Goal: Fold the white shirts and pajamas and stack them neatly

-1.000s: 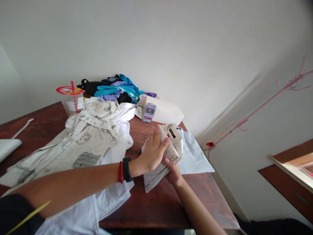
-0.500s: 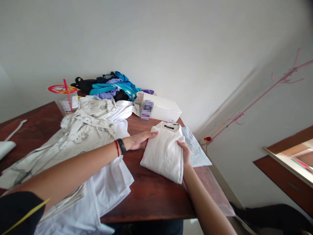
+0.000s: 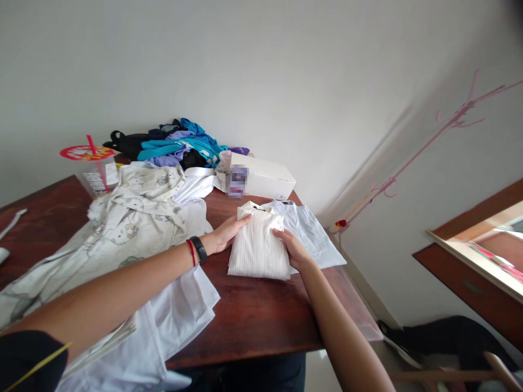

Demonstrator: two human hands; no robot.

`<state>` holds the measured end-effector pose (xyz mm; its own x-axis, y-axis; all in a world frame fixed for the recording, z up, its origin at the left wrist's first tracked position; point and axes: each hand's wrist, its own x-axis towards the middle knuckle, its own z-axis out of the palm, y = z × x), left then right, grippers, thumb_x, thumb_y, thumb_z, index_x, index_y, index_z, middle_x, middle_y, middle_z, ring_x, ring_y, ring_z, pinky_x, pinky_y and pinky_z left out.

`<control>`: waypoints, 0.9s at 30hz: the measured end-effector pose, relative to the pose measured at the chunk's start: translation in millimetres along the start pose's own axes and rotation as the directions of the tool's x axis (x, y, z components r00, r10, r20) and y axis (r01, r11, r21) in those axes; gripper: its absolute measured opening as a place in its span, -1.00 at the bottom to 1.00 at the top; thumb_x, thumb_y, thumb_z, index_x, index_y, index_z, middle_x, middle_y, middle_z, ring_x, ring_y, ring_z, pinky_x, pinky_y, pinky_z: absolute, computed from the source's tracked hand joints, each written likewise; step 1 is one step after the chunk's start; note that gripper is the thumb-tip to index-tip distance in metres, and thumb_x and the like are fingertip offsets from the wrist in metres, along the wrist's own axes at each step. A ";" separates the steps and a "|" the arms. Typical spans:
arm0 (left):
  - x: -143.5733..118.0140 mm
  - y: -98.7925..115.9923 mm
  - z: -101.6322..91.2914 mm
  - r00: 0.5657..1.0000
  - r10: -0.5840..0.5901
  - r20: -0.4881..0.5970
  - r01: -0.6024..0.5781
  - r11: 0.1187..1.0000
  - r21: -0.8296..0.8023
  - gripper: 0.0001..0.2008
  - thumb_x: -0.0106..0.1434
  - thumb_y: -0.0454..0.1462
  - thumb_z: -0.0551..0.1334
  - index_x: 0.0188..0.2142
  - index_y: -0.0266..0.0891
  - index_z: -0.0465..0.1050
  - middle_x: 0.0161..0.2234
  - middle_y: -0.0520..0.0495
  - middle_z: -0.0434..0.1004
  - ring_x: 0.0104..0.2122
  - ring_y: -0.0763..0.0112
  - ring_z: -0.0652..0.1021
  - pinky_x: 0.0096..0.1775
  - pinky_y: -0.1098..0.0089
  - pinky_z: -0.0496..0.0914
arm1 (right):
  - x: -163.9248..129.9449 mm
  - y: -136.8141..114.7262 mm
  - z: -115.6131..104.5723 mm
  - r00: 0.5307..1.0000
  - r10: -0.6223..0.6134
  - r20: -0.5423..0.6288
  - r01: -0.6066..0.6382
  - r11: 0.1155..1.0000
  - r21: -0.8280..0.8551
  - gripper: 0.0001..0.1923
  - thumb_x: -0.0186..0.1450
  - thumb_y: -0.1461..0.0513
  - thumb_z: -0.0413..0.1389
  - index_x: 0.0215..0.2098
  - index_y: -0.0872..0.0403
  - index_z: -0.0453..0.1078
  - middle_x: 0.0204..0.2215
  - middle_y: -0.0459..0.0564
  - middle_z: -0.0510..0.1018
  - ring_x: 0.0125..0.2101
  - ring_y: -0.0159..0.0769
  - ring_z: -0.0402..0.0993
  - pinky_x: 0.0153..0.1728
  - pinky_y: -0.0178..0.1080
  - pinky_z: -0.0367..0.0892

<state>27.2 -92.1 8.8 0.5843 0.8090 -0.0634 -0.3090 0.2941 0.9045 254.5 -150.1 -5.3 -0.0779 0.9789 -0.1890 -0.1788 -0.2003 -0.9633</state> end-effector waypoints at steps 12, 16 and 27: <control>1.8 -4.1 -5.4 0.981 -0.184 0.060 0.185 0.983 0.000 -0.38 0.17 -0.10 0.50 0.19 -0.14 0.44 0.06 -0.25 0.62 -0.02 0.04 0.64 -0.14 0.22 0.58 | 3.2 -2.7 -21.0 0.997 -0.069 0.021 0.072 0.977 -0.200 -0.61 0.27 -0.02 0.31 -0.03 -0.03 0.50 -0.05 0.07 0.68 -0.07 -0.01 0.64 -0.03 -0.05 0.53; -2.5 -5.5 1.4 0.983 -0.181 0.041 0.181 0.983 -0.005 -0.38 0.13 -0.19 0.52 0.16 -0.11 0.42 0.05 -0.21 0.62 -0.08 0.10 0.66 -0.21 0.26 0.59 | 0.6 -9.1 -32.6 0.999 -0.024 0.045 0.033 0.975 -0.220 -0.61 0.28 -0.02 0.32 -0.03 -0.02 0.51 -0.04 0.08 0.68 -0.06 -0.02 0.64 -0.03 -0.07 0.54; 3.6 -15.7 -1.2 0.972 -0.217 -0.087 0.211 0.975 -0.074 -0.56 0.17 -0.11 0.49 -0.02 -0.21 0.53 -0.03 -0.22 0.65 -0.15 0.17 0.66 -0.23 0.30 0.60 | -2.3 -12.5 -38.4 0.995 0.049 0.083 -0.025 0.963 -0.267 -0.58 0.24 -0.02 0.35 -0.02 -0.02 0.53 -0.03 0.08 0.68 -0.08 -0.04 0.65 -0.02 -0.05 0.55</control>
<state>33.2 -93.2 -6.1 0.5699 0.7672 -0.2942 -0.2337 0.4947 0.8371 294.5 -148.3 -0.2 -0.1679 0.9610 -0.2196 0.0921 -0.2064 -0.9741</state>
